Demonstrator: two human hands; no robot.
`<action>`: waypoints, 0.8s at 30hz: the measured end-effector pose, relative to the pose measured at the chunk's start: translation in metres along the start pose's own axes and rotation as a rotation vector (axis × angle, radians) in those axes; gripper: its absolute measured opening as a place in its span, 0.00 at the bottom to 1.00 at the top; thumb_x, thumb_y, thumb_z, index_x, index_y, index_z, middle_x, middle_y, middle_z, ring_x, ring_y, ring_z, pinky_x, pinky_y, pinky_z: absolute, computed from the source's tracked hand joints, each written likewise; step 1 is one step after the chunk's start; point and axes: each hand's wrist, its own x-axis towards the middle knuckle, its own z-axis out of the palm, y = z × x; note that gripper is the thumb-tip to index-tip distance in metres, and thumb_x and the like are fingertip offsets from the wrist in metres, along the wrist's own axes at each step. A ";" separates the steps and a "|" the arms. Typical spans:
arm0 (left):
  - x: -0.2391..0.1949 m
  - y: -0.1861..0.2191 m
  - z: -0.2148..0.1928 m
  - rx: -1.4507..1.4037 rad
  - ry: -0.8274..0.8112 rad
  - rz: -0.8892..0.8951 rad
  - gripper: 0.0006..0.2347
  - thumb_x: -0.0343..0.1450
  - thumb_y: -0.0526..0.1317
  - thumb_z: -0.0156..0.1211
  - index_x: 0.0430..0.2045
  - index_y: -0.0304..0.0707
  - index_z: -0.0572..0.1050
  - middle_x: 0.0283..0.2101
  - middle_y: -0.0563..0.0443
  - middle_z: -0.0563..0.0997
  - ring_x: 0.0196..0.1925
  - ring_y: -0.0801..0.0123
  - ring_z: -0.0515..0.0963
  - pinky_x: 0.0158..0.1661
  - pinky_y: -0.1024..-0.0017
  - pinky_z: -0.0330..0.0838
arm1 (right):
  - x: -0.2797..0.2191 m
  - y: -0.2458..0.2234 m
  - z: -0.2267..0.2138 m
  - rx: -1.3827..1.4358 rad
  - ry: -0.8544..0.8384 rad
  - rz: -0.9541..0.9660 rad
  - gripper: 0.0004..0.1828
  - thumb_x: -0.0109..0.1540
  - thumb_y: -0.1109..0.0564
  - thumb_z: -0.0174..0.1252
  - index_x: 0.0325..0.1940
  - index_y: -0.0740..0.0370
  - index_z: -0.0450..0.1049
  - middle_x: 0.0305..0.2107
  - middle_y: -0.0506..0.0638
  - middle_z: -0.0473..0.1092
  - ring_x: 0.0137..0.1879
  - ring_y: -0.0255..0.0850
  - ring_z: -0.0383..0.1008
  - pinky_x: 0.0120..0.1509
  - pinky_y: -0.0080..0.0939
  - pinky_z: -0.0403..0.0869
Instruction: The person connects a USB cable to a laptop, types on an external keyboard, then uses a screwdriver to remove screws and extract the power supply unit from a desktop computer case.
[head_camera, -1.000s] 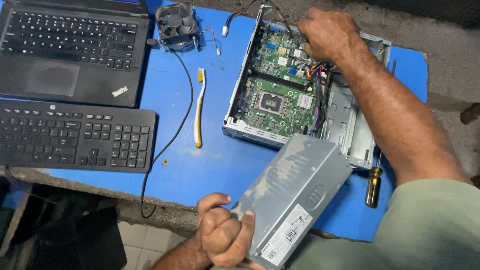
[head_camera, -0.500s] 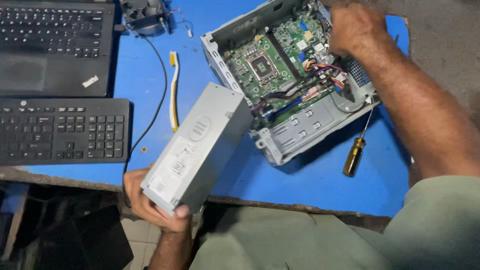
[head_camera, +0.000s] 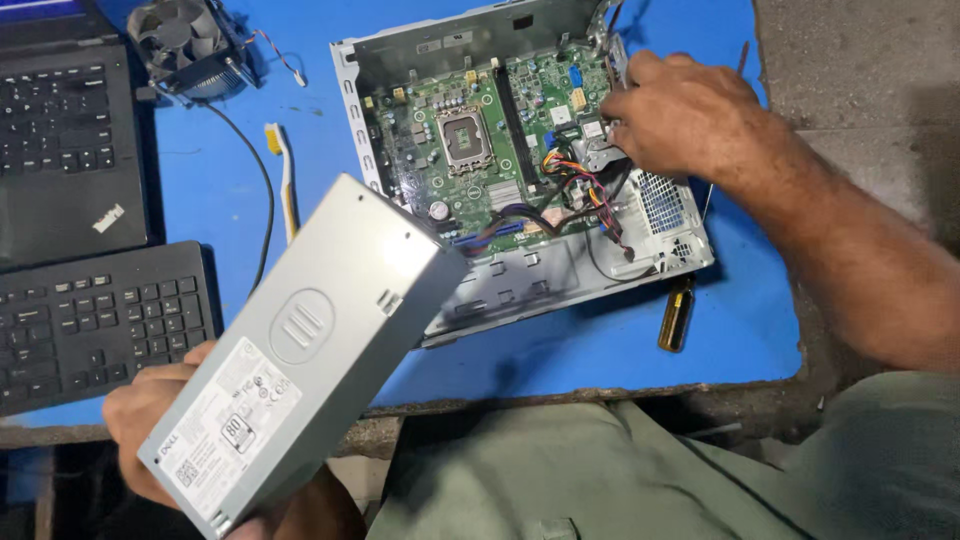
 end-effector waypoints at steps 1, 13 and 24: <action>-0.002 -0.001 -0.001 0.059 0.011 -0.002 0.28 0.76 0.63 0.52 0.39 0.28 0.66 0.37 0.46 0.64 0.35 0.74 0.73 0.35 0.72 0.77 | 0.000 -0.003 0.000 -0.001 -0.016 -0.002 0.18 0.62 0.46 0.59 0.55 0.49 0.81 0.52 0.60 0.69 0.59 0.59 0.70 0.58 0.64 0.71; 0.002 -0.007 0.007 -0.172 0.055 -0.111 0.26 0.75 0.62 0.53 0.35 0.30 0.69 0.38 0.51 0.65 0.32 0.78 0.73 0.28 0.76 0.77 | 0.011 0.004 0.016 -0.027 0.082 -0.094 0.25 0.65 0.32 0.55 0.48 0.49 0.85 0.56 0.59 0.66 0.62 0.56 0.61 0.63 0.60 0.63; 0.015 -0.012 0.040 -0.370 0.084 -0.175 0.34 0.69 0.71 0.54 0.38 0.29 0.69 0.40 0.48 0.69 0.35 0.70 0.73 0.37 0.71 0.72 | 0.017 0.015 0.029 0.095 0.196 -0.128 0.22 0.64 0.36 0.56 0.35 0.47 0.89 0.61 0.64 0.63 0.66 0.61 0.54 0.65 0.62 0.53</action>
